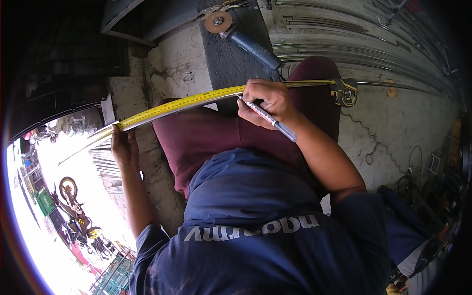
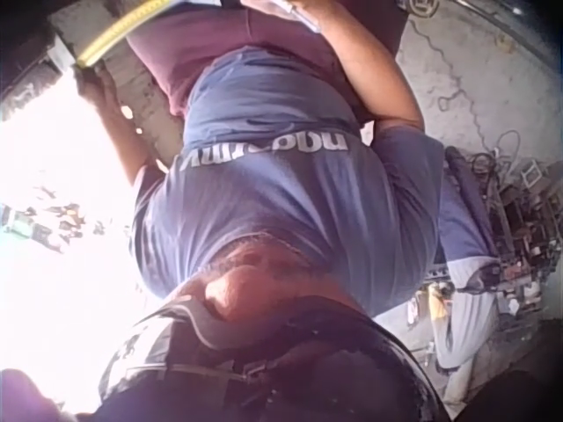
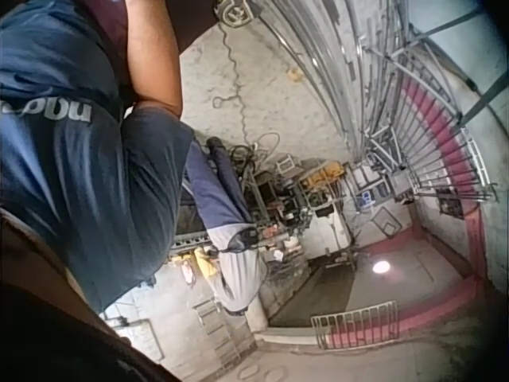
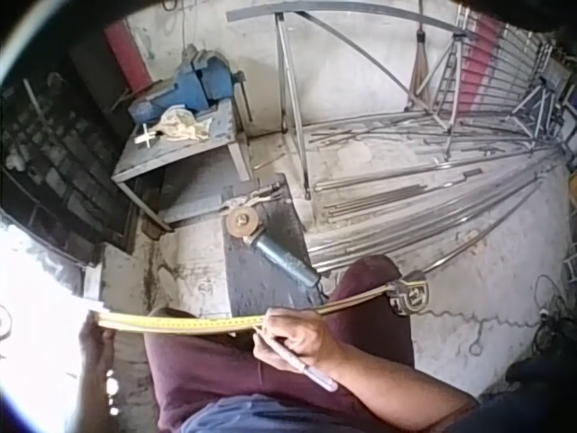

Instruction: Measuring and cutting a metal rod using a tape measure and an angle grinder.

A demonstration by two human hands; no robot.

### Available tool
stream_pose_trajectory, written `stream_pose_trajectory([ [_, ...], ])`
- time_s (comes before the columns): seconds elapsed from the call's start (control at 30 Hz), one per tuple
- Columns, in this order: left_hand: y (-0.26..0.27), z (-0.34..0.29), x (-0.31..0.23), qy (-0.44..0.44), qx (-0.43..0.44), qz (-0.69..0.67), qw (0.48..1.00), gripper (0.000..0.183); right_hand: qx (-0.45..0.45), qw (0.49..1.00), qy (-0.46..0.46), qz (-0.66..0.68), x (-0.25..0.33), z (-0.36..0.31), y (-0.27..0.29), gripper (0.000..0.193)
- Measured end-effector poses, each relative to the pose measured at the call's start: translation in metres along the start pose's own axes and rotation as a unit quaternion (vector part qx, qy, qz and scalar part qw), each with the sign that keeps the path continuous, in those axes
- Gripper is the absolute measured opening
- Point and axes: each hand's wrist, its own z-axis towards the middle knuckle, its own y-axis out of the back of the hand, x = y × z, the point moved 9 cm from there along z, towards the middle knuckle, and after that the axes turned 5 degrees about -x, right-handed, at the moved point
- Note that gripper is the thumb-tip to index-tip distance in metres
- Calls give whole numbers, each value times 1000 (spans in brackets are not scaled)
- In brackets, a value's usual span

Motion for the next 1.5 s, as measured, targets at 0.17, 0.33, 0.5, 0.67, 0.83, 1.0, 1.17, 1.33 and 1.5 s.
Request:
stream_pose_trajectory([
  [0.17,6,1,0,2,-12,0,1000,19,18,1000,-1,-14,1,1,0,29],
  [0.33,9,4,1,4,-9,-1,1000,19,25,999,4,19,4,1,4,28],
  [0.5,4,1,4,-1,-33,-4,999,20,-33,996,69,-49,38,-2,28,22],
  [0.67,12,3,5,8,46,-30,998,21,-132,906,118,-384,63,-22,114,13],
  [0.83,4,6,14,15,15,-67,998,20,-41,861,-129,-490,14,-70,202,65],
  [1.0,-36,-12,12,12,33,-150,988,19,-47,927,-109,-355,-14,-87,210,70],
  [1.17,-35,-17,36,33,37,-130,990,25,21,913,-61,-402,-5,-82,201,57],
  [1.33,-72,-31,39,50,93,-239,965,31,50,929,16,-367,8,-81,174,54],
  [1.5,-83,-39,36,31,122,-227,966,24,98,926,-19,-363,15,-69,124,54],
])
